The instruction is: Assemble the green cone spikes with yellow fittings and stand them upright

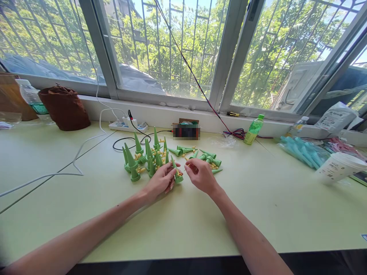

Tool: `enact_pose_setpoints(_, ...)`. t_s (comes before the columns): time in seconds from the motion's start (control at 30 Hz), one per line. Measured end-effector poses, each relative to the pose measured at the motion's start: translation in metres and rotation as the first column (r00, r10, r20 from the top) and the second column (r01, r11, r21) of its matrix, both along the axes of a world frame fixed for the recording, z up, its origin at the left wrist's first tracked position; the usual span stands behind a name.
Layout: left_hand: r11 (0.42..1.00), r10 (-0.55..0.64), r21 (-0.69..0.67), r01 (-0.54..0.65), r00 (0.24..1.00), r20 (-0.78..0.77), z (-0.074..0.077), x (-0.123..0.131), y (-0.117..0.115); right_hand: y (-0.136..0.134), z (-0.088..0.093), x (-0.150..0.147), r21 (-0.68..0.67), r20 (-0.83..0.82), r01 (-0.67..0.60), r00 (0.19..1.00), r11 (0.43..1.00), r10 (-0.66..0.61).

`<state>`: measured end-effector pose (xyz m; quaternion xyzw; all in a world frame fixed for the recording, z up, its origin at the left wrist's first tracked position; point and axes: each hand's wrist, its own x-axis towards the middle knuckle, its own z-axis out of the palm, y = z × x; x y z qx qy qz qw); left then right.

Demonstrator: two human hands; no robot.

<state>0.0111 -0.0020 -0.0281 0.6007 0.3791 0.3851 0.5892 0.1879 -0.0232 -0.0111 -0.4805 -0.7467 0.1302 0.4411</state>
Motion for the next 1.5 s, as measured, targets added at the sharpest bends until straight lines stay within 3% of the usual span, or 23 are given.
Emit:
enact_pose_setpoints(0.37,0.993,-0.112,-0.031,0.117,0.986,0.125,0.012,0.0,-0.005,-0.001,0.0,-0.001,0.035,-0.005,0.004,1.0,0.999,-0.004)
enact_pose_setpoints(0.93,1.0,0.021,0.02,-0.023,0.997,0.08,0.01,-0.002,-0.004,-0.002,0.0,0.001,0.071,-0.041,0.059,0.998,0.996,-0.056)
enact_pose_setpoints(1.23,0.998,0.051,0.031,-0.053,0.996,0.078,0.015,0.0,-0.007,-0.003,0.0,-0.001,0.021,-0.014,0.0,1.0,1.0,0.0)
enact_pose_setpoints(1.5,0.977,0.1,0.186,-0.104,0.994,0.033,0.013,0.0,-0.006,-0.003,0.0,-0.002,-0.018,-0.01,-0.045,0.999,0.999,0.045)
